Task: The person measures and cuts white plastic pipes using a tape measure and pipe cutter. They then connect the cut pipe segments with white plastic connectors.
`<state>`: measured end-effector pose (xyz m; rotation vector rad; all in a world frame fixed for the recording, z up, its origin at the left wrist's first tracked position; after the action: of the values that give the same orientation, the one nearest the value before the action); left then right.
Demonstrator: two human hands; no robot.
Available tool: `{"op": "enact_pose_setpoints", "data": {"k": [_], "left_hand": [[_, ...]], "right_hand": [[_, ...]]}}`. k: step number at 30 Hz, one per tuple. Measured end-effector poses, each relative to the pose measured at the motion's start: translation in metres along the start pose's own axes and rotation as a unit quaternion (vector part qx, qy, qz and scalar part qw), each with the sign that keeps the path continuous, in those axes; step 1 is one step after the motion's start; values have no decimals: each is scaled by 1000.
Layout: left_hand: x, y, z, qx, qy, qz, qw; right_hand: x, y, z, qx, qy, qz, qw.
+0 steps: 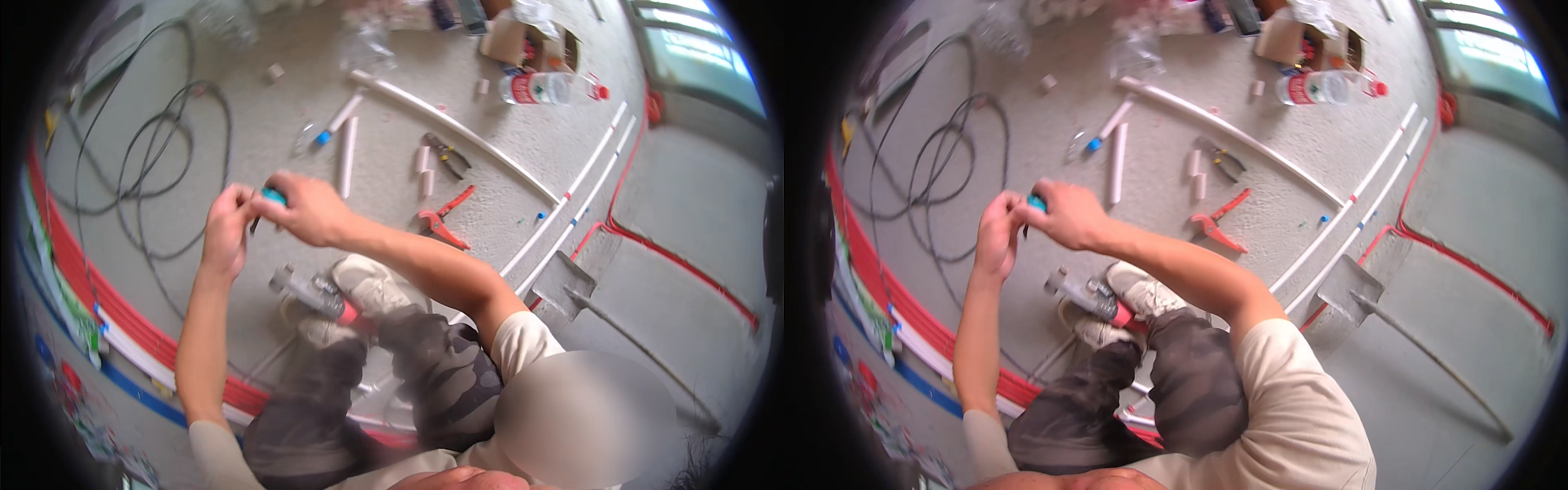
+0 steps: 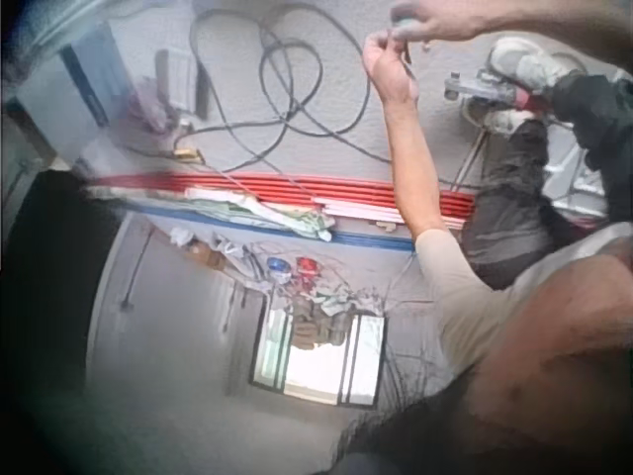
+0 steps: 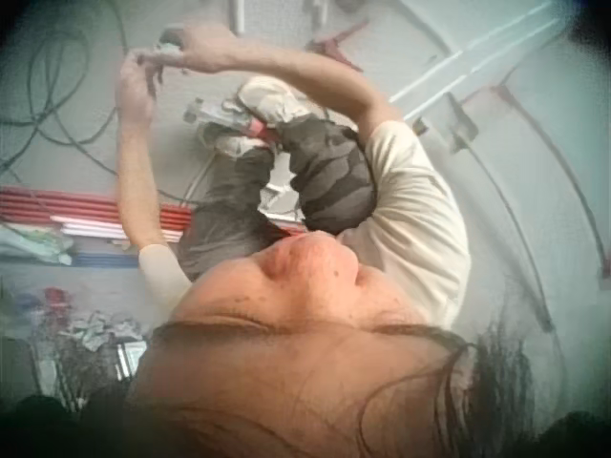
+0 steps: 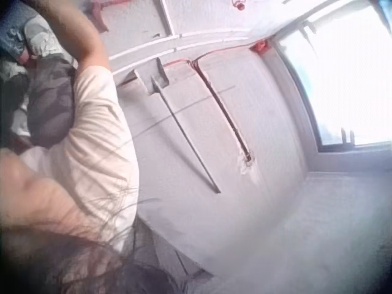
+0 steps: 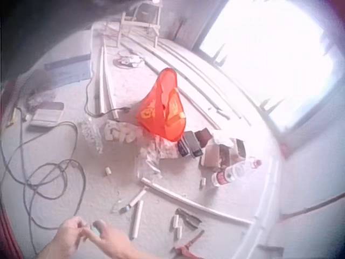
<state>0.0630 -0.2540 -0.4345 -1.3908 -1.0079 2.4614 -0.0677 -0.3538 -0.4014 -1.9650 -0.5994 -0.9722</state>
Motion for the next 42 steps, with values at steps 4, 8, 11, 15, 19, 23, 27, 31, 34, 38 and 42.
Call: {"op": "enact_pose_setpoints", "data": {"k": [4,8,11,15,19,23,27,31,34,38,42], "left_hand": [[20,4,14,30,42,-40,998],[-26,3,-1,73,11,10,997],[-39,1,-42,9,7,94,995],[-16,6,-71,-75,-135,91,984],[11,-35,-171,-276,-274,148,909],[38,-85,-313,-382,-328,245,829],[59,-136,-337,-491,-341,260,758],[92,-153,-346,-421,-336,191,821],[84,-140,-336,-359,-298,212,858],[70,-116,-287,-266,-253,192,910],[41,-90,-195,-144,-31,78,986]], "right_hand": [[-28,-3,-13,58,-23,-60,996],[-28,5,-30,91,-31,-73,993],[-27,15,-39,120,-157,-54,979],[-108,32,-60,129,-309,3,942],[-116,12,-62,168,-324,5,931],[-172,23,-55,182,-444,-350,805],[-194,14,-73,238,-471,-269,805],[-191,14,-46,251,-482,-203,815],[-175,7,-24,228,-447,-207,840],[-189,12,-3,224,-424,-91,873],[-106,-16,1,166,-327,30,930]]}}
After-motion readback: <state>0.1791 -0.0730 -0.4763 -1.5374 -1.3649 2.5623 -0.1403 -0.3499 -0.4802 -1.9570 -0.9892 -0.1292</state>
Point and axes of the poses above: each hand's wrist, its own y-axis towards the middle knuckle, its own z-axis out of the palm, x = y × z, the point moved 6 cm from there along y, towards the middle knuckle
